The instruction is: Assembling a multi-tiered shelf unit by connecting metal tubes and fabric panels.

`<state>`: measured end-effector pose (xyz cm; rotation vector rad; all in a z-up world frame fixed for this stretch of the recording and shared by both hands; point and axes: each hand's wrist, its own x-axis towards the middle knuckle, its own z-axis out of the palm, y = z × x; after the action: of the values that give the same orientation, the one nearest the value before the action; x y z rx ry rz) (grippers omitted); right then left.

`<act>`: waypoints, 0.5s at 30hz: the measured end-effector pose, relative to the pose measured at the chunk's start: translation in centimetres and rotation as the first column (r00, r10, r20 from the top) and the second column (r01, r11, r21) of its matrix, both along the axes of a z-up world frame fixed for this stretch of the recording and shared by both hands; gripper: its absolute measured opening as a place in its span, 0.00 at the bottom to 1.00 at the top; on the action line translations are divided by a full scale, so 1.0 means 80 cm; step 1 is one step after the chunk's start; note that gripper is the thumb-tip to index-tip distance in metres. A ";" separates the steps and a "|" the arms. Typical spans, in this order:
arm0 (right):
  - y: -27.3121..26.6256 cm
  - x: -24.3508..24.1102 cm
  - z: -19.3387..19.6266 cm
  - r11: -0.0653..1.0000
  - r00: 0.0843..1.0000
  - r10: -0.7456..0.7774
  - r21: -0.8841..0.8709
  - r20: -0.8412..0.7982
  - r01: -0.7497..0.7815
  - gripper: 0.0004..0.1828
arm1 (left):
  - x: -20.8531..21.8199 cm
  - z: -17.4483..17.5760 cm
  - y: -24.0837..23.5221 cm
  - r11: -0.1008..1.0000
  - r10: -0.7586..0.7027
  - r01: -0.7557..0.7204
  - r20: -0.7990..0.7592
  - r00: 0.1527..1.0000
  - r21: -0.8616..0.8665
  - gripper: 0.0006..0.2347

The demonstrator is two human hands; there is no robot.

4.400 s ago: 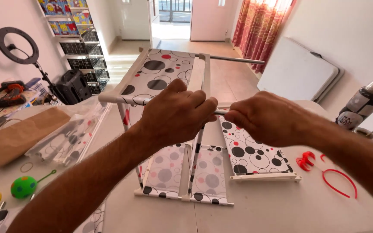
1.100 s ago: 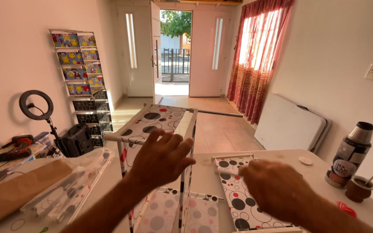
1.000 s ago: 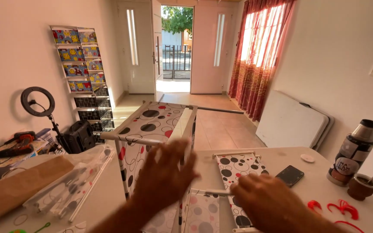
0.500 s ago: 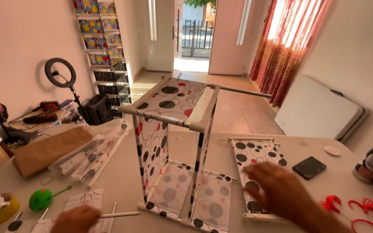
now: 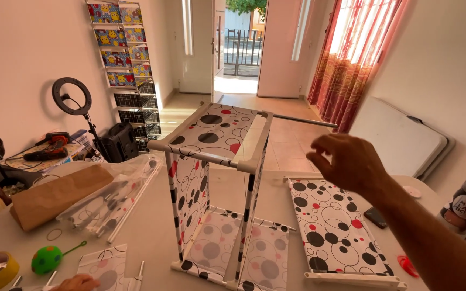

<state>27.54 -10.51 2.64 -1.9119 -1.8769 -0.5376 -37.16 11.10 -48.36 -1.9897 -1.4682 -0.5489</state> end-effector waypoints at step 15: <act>0.193 0.043 0.037 0.916 0.967 -0.145 -0.399 -0.209 0.051 0.17 | 0.423 0.683 -0.171 0.521 -0.842 0.820 -0.019 0.540 0.236 0.11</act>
<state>31.02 4.94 5.61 -2.2153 -1.8392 0.0502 -3.29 -2.57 6.25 -2.4205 -0.3210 -1.1634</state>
